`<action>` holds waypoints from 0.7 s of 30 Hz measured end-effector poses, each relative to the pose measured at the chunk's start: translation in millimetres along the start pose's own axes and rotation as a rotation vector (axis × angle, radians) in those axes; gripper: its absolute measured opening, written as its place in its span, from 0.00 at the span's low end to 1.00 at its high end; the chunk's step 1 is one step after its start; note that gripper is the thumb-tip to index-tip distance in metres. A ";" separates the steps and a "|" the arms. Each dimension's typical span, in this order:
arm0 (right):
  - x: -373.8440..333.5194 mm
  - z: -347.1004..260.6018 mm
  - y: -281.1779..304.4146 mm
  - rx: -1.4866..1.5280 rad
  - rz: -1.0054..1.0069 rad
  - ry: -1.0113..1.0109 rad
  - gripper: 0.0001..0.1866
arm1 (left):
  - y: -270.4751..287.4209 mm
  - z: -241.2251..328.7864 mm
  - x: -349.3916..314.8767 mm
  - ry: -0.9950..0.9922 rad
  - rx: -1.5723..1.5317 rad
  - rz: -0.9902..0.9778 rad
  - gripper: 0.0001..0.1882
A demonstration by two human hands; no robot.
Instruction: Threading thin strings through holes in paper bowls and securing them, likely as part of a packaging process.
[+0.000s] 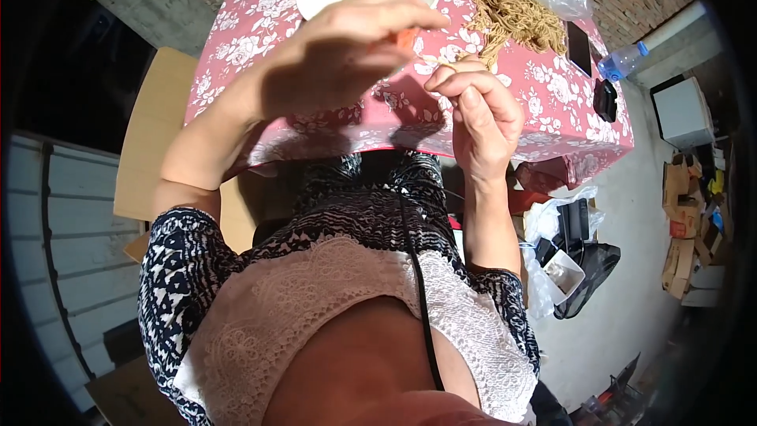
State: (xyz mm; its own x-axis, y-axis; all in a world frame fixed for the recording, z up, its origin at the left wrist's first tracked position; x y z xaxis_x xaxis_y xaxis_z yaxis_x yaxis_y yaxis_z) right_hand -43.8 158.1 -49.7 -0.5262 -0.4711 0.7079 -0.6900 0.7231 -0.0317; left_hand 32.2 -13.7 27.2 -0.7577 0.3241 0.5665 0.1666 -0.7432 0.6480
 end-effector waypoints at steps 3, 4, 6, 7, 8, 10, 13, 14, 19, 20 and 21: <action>3.3 -3.2 -0.2 0.042 -0.016 0.029 0.11 | -4.9 6.9 4.2 -0.123 -0.032 0.015 0.20; 1.5 -4.2 1.8 0.036 -0.011 0.013 0.11 | -7.0 6.5 6.1 -0.110 -0.030 0.015 0.16; -2.6 -9.4 3.4 0.057 -0.009 -0.014 0.11 | -8.0 10.0 10.4 -0.066 -0.010 -0.007 0.09; -4.7 -13.9 3.7 0.068 -0.008 -0.023 0.10 | -8.9 13.3 13.0 -0.050 -0.002 -0.030 0.05; -5.8 -16.6 4.1 0.025 0.032 -0.006 0.09 | -14.3 16.5 13.7 0.073 -0.055 0.039 0.02; -8.2 -14.0 -4.9 0.109 0.063 -0.129 0.06 | -13.4 17.1 5.8 0.037 0.115 0.079 0.03; -8.4 -23.4 -6.4 -0.251 0.098 -0.096 0.12 | -14.9 25.6 3.6 0.123 0.039 0.064 0.04; -11.8 -15.2 -3.5 -0.291 0.046 -0.129 0.12 | -18.1 30.3 3.8 0.139 0.035 0.057 0.05; -17.0 -33.5 -4.1 -0.342 0.124 -0.007 0.04 | -37.6 28.2 -12.1 0.299 -0.082 0.129 0.08; -17.3 -38.6 -2.5 -0.371 0.126 0.031 0.04 | -41.4 24.2 -14.9 0.325 -0.135 0.133 0.10; -19.9 -32.1 -4.9 -0.406 0.144 0.075 0.05 | -42.8 22.0 -17.8 0.291 -0.121 0.151 0.11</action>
State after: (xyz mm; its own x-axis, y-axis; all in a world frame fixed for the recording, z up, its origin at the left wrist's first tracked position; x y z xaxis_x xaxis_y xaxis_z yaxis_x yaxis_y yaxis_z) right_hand -14.0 180.1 -40.9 -0.5549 -0.3240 0.7663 -0.3530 0.9257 0.1357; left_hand 52.5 25.2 0.6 -0.8813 0.0372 0.4711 0.2280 -0.8397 0.4928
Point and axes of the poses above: each hand's wrist, its own x-axis towards the middle knuckle, its own y-axis out of the back of the hand, z = x × y, the point moved 3 cm from there along x, towards the middle knuckle, and after that the axes turned 8 degrees about -x, right-handed, at the moved point
